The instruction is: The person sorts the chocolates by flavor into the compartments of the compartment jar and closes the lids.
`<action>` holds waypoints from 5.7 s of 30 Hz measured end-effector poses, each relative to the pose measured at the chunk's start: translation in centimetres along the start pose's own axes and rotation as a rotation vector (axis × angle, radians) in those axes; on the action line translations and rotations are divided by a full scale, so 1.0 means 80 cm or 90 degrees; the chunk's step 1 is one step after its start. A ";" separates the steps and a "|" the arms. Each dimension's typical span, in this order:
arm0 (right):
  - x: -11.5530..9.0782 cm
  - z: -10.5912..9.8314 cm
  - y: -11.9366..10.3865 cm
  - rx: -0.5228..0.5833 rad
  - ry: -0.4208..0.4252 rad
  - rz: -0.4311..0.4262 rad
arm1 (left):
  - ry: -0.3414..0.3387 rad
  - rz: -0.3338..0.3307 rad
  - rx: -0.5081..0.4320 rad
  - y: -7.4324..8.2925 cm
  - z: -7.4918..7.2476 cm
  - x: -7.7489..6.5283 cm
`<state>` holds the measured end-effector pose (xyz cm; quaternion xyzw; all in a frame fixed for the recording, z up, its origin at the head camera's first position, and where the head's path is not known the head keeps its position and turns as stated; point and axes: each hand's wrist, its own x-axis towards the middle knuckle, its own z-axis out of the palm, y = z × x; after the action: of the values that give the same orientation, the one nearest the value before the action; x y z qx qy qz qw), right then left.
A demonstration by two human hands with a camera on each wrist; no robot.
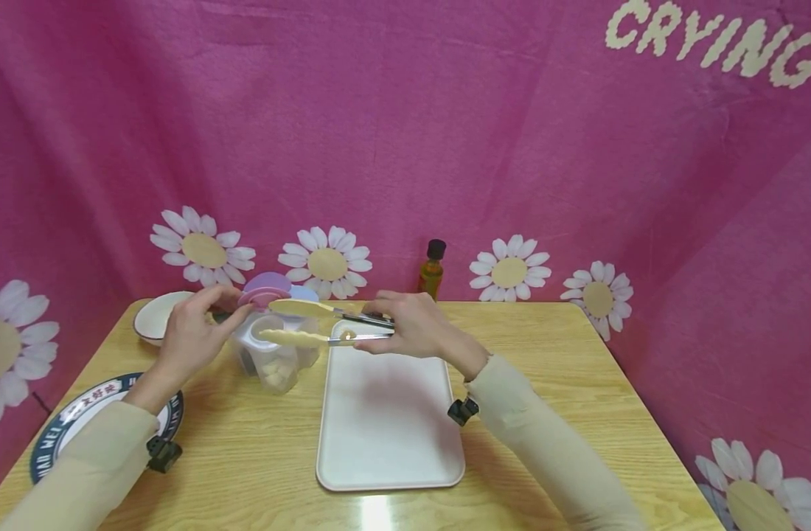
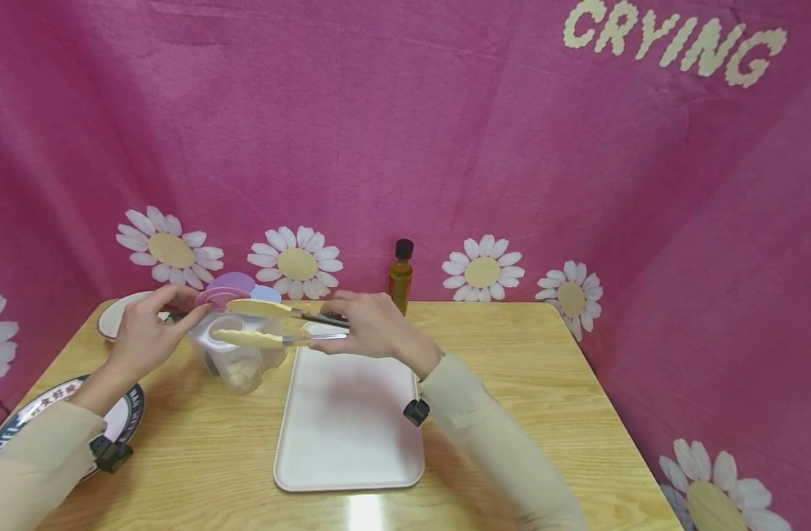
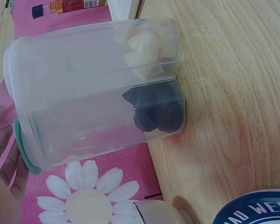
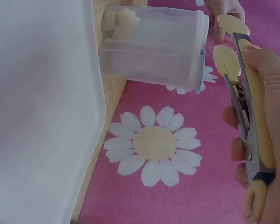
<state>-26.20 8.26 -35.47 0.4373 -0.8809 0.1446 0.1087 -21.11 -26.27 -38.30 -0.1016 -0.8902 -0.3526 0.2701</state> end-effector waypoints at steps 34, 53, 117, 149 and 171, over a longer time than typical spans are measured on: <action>-0.217 -0.016 0.106 -0.052 0.121 0.258 | -0.008 -0.012 0.003 0.000 0.000 -0.003; -0.282 0.021 0.157 -0.112 0.197 0.505 | -0.005 -0.008 0.000 -0.003 0.000 0.000; -0.127 0.016 0.048 -0.120 0.148 0.303 | 0.002 0.001 0.005 -0.002 0.002 -0.003; 0.083 0.049 -0.081 0.113 0.167 -0.032 | 0.015 0.029 0.017 0.000 -0.002 -0.009; 0.092 0.076 -0.084 0.084 0.148 -0.087 | 0.023 0.091 0.044 -0.001 0.000 -0.029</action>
<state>-25.59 -3.20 -37.71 0.4825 -0.8194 0.2439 0.1906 -19.24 -26.30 -39.61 -0.1492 -0.8873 -0.3033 0.3136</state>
